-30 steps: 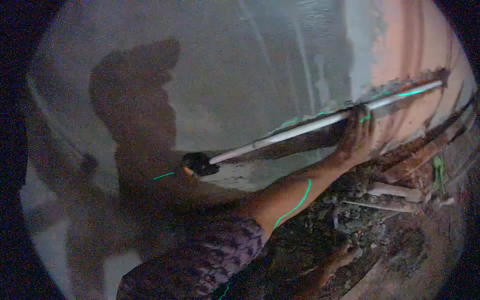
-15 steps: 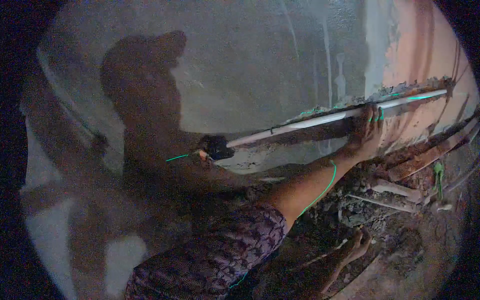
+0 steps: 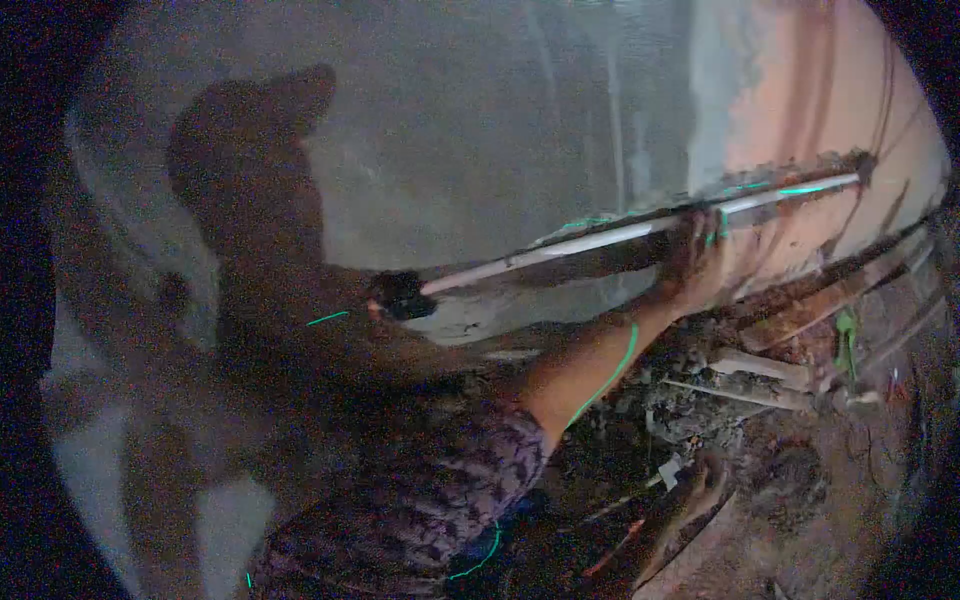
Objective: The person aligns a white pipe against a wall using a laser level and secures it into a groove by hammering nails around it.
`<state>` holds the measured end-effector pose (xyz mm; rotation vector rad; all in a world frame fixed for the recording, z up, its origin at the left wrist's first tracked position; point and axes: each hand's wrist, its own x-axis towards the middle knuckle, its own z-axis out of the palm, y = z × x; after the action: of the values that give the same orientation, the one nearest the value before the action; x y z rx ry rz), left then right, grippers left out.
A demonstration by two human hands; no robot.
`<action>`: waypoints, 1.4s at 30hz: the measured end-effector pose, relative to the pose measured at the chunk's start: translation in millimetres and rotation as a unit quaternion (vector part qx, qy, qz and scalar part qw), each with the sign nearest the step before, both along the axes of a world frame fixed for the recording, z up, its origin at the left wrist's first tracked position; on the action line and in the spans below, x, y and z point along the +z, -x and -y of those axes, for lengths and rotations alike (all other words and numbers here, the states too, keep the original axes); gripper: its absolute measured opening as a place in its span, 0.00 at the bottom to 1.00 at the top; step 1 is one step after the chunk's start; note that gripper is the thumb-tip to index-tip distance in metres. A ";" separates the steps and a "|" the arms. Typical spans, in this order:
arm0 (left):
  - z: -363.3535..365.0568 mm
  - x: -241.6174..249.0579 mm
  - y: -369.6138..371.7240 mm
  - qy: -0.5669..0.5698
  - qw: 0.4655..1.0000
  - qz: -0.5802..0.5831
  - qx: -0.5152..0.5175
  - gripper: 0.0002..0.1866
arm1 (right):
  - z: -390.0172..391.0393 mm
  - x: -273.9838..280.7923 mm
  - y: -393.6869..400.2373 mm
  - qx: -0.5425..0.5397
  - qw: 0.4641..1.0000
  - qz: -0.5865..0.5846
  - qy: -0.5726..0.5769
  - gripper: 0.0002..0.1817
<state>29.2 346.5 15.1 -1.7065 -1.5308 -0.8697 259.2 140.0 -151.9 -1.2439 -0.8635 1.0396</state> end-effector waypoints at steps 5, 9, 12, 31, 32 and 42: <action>-24.1 -13.6 -5.4 0.005 0.999 -0.003 -0.051 0.34 | 5.2 24.1 2.6 -0.006 0.999 0.033 0.011 0.09; -13.2 -0.2 -9.4 0.108 0.994 -0.030 0.006 0.29 | 9.3 54.4 16.0 -0.048 0.998 0.019 -0.028 0.08; -19.9 -8.9 -8.7 0.063 0.996 -0.063 0.015 0.30 | 4.8 40.3 8.7 -0.024 0.996 0.084 0.003 0.13; -21.0 14.8 5.5 0.174 0.984 -0.027 -0.014 0.27 | 11.4 -49.1 -73.0 -0.126 0.968 -0.036 0.214 0.14; -21.8 16.0 5.9 0.161 0.986 -0.026 -0.028 0.24 | 11.6 -57.5 -79.3 -0.108 0.980 0.004 0.167 0.13; -27.9 -1.1 23.7 0.127 0.988 0.032 -0.085 0.19 | 43.3 -106.7 -18.5 0.214 0.883 0.300 0.290 0.15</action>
<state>5.5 374.4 14.0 -2.0348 -1.6131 -0.8512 277.7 96.7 -258.7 -2.0054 -1.4095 1.3452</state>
